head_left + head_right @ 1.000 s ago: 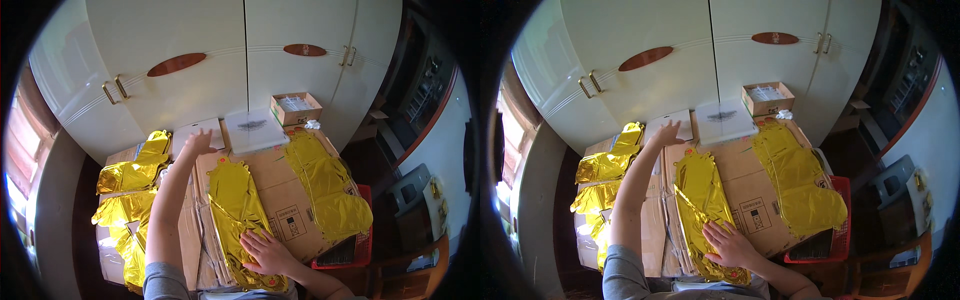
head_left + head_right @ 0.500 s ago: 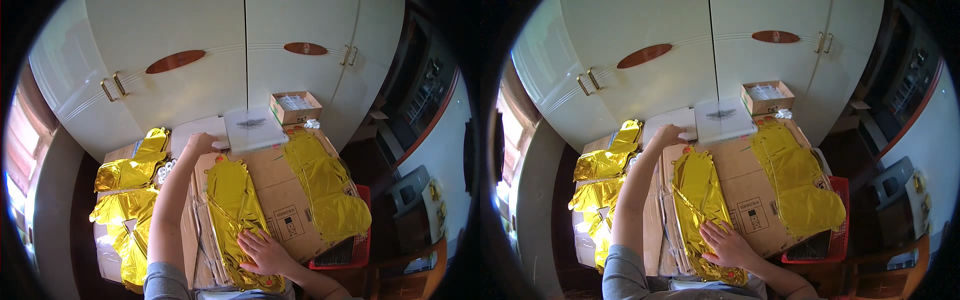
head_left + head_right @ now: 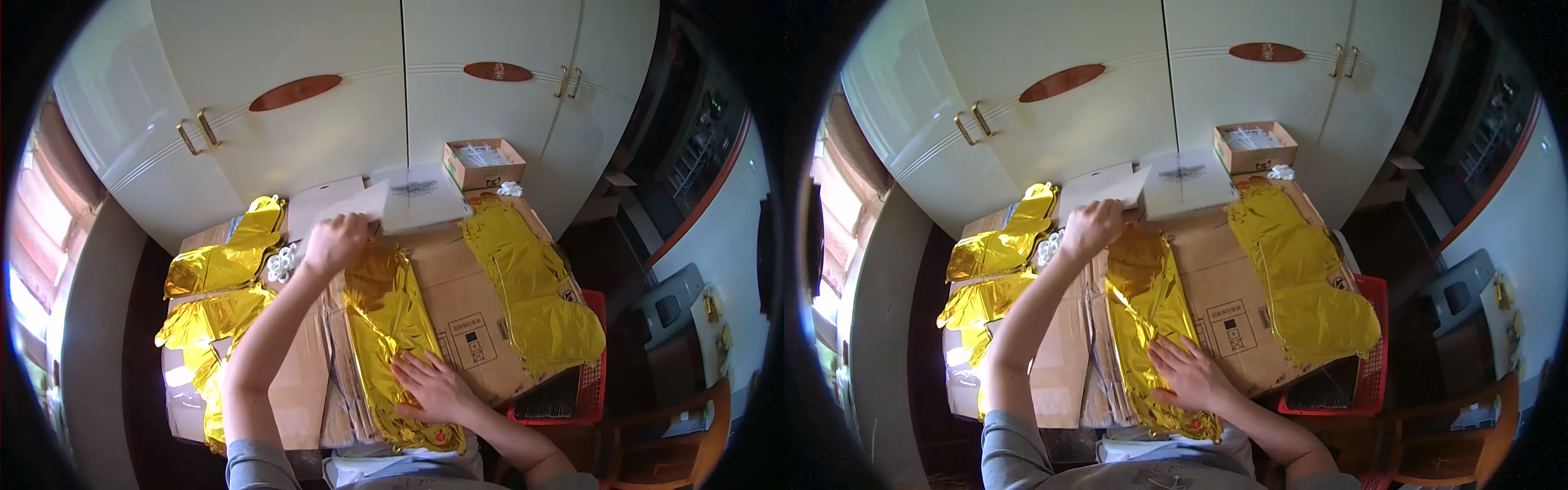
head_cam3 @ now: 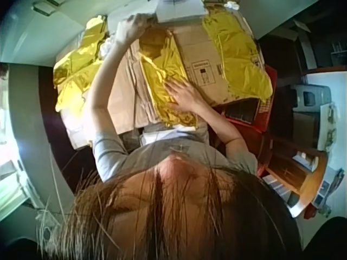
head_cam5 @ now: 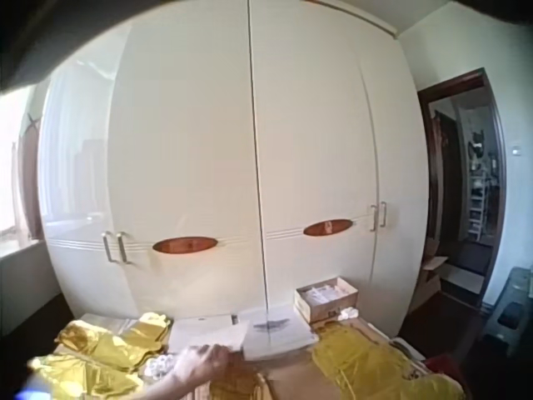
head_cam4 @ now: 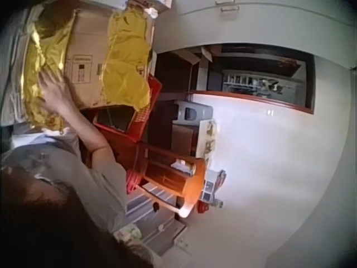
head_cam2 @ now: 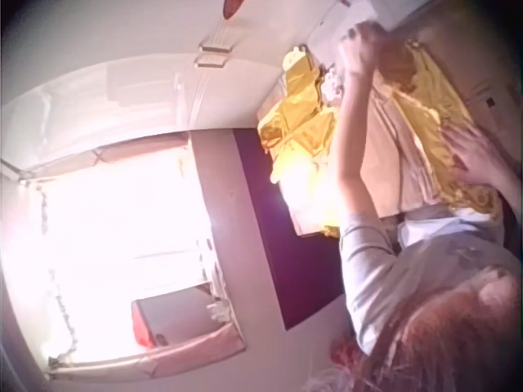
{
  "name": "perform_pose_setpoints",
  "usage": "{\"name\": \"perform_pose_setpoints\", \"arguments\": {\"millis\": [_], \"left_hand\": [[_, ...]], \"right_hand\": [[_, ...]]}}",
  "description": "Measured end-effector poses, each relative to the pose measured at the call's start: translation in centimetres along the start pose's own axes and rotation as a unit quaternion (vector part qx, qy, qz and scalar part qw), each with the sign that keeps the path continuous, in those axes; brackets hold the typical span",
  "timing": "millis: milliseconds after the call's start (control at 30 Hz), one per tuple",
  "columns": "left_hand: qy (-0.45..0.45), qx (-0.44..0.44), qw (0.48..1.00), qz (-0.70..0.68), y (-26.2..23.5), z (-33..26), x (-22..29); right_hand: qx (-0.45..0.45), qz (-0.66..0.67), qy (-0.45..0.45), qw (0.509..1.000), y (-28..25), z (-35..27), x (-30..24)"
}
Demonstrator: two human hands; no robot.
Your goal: Folding and smoothing gold foil sheets over cardboard templates.
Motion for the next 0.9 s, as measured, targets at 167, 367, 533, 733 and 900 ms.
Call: {"name": "perform_pose_setpoints", "arguments": {"millis": [167, 367, 533, 733, 900], "left_hand": [[0.086, 0.036, 0.995, 0.027, -10.1, -1.8, 11.5], [0.115, 0.007, 0.989, -0.088, -10.5, -5.5, 20.3], [0.067, 0.02, 0.97, -0.231, -10.2, -5.9, 21.8], [-0.07, -0.047, 0.955, -0.283, -4.9, -11.3, 15.2], [-0.092, -0.095, 0.942, -0.309, -3.5, -13.1, 13.6]], "right_hand": [[0.117, 0.112, -0.013, 0.987, -2.4, -1.2, 0.8], [0.193, 0.575, 0.206, 0.768, -3.3, -1.1, 9.5], [0.107, 0.517, 0.241, 0.814, -2.0, 1.8, 11.8], [0.16, 0.379, 0.203, 0.889, -3.6, 1.5, 10.9], [0.238, 0.216, 0.13, 0.938, -3.0, 1.1, 9.7]]}}
Point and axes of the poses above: each hand's wrist, its own z-axis towards the middle knuckle, its own y-axis out of the palm, x = y × z, the point moved 9 cm from there along z, towards the middle knuckle, and after that the axes turned 14 degrees about y, right-handed, at the moved point
